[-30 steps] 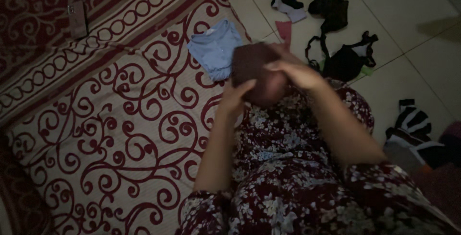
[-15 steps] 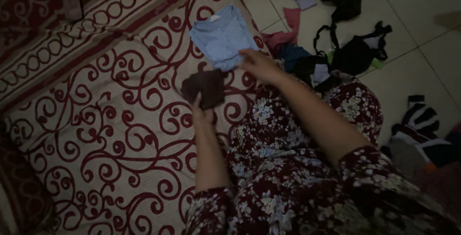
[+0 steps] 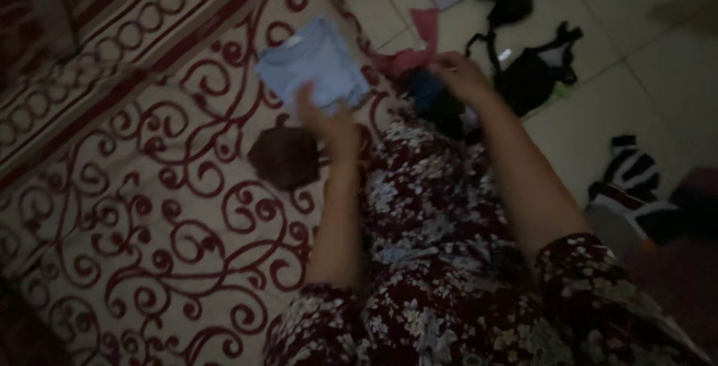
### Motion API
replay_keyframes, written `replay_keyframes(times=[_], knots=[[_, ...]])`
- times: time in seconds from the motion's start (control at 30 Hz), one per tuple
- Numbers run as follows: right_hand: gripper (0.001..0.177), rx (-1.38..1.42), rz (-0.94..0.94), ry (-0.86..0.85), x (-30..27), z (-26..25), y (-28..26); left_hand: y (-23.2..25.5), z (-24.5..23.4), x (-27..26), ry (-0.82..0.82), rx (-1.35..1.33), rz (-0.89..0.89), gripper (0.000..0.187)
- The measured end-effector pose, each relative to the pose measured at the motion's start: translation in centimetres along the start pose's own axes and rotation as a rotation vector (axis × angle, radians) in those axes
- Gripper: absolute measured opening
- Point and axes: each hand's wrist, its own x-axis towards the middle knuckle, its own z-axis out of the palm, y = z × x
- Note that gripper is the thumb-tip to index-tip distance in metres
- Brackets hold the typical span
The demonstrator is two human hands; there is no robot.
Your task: The person folds items of laundry, including underwear and a bra, by hand on the floor and places them inside a storage cabinet.
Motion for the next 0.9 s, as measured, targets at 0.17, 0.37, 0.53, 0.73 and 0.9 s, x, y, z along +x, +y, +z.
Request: replay_keyframes(times=[0.17,0.37,0.53,0.73,0.9], knots=[[0.056,-0.098,0.233,0.095,2.0,-7.8,10.2,10.6,11.5,0.0,-0.402,-0.137,0.143,0.031],[0.051,-0.465,0.332,-0.017,2.1,-9.0,20.1,11.8,19.3,-5.6,-0.583,-0.075,-0.004,0.038],[0.063,-0.688,0.184,-0.165,2.2,-5.9,21.1,10.0,21.5,-7.1,-0.760,0.066,0.054,0.038],[0.044,-0.770,0.464,-0.141,4.7,-6.4,20.2,9.4,22.0,-6.2,-0.792,0.116,0.036,0.034],[0.029,-0.296,0.297,0.227,2.4,-11.3,16.2,7.9,22.8,-6.5,-1.203,0.239,-0.106,0.036]])
